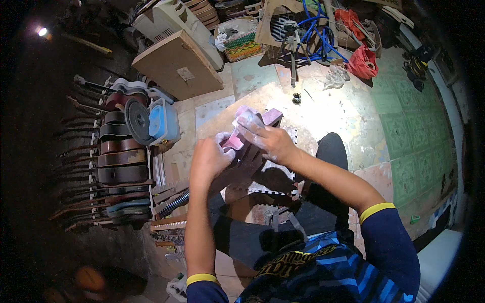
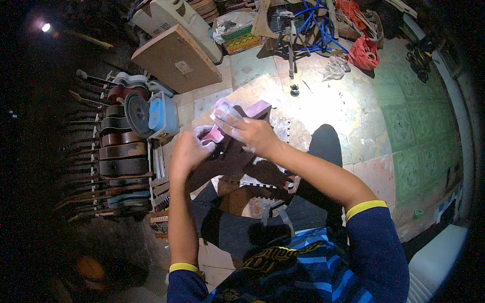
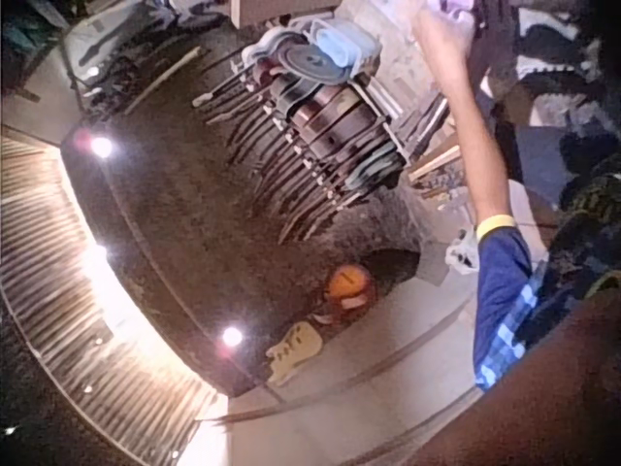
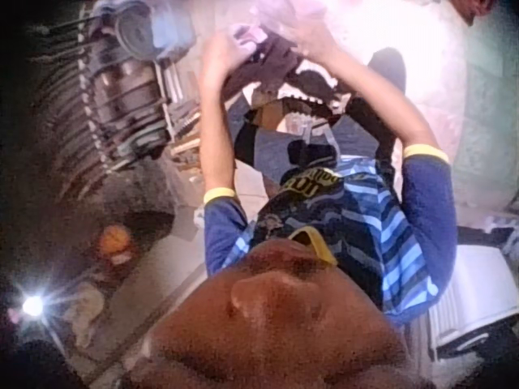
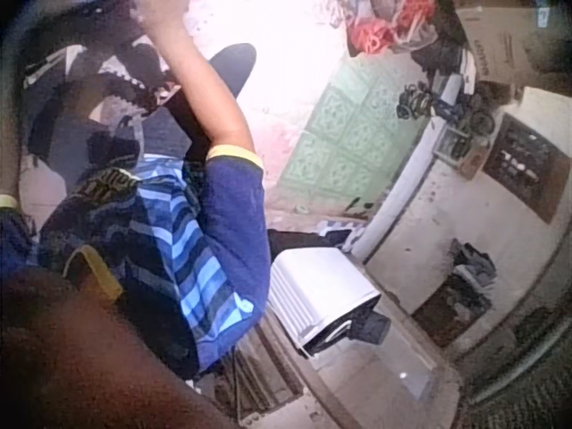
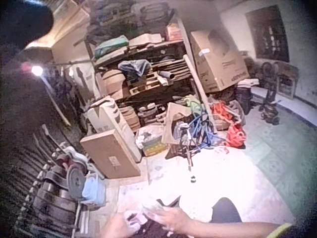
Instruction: The person sands the sides and edges of a guitar body with a sanding block.
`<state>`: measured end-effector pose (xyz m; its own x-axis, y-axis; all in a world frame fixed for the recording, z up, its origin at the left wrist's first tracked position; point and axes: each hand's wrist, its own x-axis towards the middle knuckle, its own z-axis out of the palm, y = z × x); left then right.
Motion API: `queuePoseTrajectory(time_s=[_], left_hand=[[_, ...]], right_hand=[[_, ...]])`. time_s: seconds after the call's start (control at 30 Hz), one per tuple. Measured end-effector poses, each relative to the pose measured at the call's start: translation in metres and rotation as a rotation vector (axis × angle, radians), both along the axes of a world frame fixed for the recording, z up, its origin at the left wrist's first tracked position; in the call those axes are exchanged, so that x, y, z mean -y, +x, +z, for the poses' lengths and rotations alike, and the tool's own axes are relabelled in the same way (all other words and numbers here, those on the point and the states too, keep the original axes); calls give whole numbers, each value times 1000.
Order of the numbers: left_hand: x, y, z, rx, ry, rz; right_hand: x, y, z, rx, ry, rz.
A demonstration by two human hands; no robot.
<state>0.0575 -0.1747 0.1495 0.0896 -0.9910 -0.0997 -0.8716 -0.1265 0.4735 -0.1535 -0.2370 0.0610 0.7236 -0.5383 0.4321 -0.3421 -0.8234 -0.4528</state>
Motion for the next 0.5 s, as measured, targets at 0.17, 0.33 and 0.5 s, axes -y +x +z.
queuePoseTrajectory(time_s=[0.17, 0.33, 0.5], left_hand=[[6, 6, -10, -115, -34, 13], [-7, 21, -8, -261, 49, 67], [-27, -21, 3, -2, 116, 236]], right_hand=[[-34, 24, -18, 464, 453, 162], [-28, 6, 24, 327, 216, 92], [-53, 1, 11, 248, 354, 143]])
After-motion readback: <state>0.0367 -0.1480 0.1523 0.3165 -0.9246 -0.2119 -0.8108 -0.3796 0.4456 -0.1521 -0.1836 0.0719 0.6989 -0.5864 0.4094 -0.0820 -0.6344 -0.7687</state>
